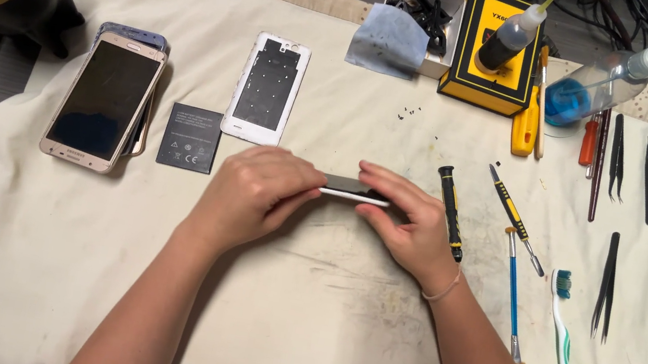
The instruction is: The person cleans the inside of a white smartphone casing with a brush and liquid, then places the motherboard and battery into the casing. They use a screwdriver to secure components and align the casing parts before closing the device.
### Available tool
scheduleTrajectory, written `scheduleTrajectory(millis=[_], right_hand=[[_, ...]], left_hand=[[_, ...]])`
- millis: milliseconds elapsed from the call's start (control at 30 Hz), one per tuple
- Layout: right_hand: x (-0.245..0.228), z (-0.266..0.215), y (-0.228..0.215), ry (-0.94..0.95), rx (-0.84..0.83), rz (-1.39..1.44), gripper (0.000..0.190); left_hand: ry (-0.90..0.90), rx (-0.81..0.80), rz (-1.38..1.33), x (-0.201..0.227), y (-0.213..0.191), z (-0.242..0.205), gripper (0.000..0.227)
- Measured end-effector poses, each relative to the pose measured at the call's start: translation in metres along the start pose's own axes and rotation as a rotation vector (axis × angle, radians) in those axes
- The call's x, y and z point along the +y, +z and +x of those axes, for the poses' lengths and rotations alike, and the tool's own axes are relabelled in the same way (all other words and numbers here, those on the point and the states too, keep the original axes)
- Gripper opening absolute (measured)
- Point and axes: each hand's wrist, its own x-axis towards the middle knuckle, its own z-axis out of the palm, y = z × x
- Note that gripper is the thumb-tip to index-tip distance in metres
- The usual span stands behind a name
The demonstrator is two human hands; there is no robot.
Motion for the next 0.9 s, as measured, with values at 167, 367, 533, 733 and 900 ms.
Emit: scheduleTrajectory(millis=[167,367,533,733,900], right_hand=[[-0.004,-0.002,0.008,0.000,-0.035,0.022,0.021],[0.001,-0.006,0.015,0.012,-0.021,-0.050,0.019],[-0.003,-0.006,0.009,0.071,-0.038,0.019,0.027],[0.009,-0.007,0.012,0.086,0.032,0.132,0.030],[0.001,-0.013,0.004,0.054,0.281,0.327,0.018]], left_hand=[[0.170,0.037,0.286,0.006,0.011,-0.001,0.016],[0.082,0.056,0.252,0.002,0.023,-0.009,0.010],[0.061,0.027,0.228,0.008,0.014,-0.006,0.010],[0.075,0.218,0.019,0.005,0.020,-0.012,0.010],[-0.040,0.302,-0.544,0.021,0.025,-0.008,0.018]])
